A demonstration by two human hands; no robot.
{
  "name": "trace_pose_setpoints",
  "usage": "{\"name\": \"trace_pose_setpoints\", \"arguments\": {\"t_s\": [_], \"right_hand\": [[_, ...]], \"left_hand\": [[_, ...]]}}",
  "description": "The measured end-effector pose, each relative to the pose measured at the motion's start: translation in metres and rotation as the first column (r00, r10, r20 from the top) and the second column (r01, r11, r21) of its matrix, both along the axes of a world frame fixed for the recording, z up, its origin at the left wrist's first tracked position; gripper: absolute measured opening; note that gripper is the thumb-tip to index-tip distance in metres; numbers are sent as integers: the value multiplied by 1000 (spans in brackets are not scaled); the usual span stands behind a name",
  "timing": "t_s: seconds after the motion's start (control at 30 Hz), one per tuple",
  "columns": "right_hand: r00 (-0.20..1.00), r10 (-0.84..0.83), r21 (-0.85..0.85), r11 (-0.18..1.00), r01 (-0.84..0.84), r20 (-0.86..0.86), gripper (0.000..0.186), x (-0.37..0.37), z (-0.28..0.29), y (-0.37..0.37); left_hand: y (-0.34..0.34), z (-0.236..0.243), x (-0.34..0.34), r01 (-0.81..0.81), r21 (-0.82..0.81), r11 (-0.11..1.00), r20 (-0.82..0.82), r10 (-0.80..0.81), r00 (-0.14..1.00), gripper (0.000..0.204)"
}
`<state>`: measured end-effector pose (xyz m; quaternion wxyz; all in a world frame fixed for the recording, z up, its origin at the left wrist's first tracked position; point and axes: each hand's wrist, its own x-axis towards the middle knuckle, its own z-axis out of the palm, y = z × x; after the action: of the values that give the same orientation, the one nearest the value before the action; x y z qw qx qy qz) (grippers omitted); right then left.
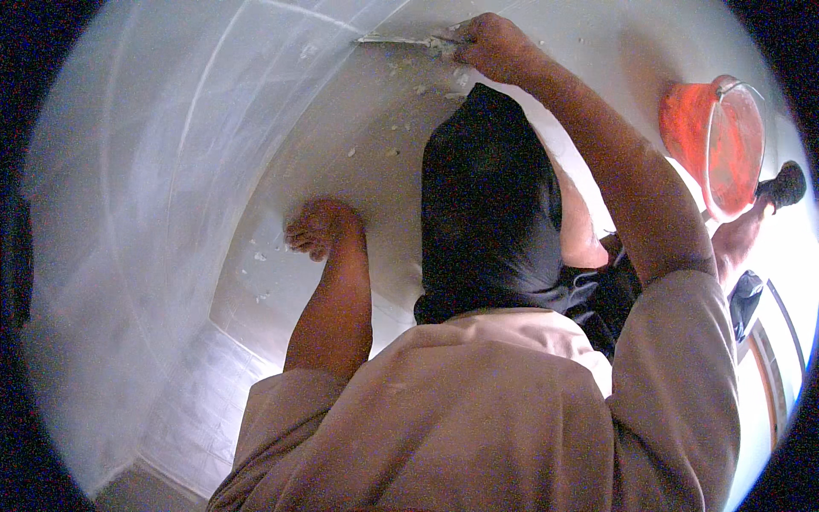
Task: The person applies white grout to the joints between wall tiles using a putty knife and a pink spreading tool, then wipes excess material from the tiles.
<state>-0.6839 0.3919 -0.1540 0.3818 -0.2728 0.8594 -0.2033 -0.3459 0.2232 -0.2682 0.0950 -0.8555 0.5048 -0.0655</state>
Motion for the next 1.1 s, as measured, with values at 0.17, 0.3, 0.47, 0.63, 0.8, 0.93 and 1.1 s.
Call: {"name": "trace_pose_setpoints", "arguments": {"t_s": [0.17,0.3,0.47,0.63,0.8,0.93,1.1], "right_hand": [[987,-160,-149,976,161,23,43,-30,-19,22],[990,-135,-56,989,136,34,37,-63,-18,47],[981,-162,-61,986,156,-108,21,-90,-5,51],[948,-289,-49,957,285,-130,21,-120,-3,82],[950,-193,-58,981,184,-247,21,-152,-10,83],[924,-196,-224,967,125,-329,22,-169,-16,105],[785,-596,-329,785,525,-167,22,-159,-5,130]], "left_hand": [[-12,-30,29,21,-63,998,85,-16,996,64],[-15,-32,33,22,-72,997,45,-19,999,58],[-15,-42,48,124,-197,972,208,-82,975,52],[-8,-14,17,5,18,1000,19,-6,1000,57],[-22,-14,37,26,-14,1000,89,-25,996,58],[-15,-13,29,31,71,997,144,-41,989,56],[-4,7,4,103,-113,988,45,-98,994,54]]}}
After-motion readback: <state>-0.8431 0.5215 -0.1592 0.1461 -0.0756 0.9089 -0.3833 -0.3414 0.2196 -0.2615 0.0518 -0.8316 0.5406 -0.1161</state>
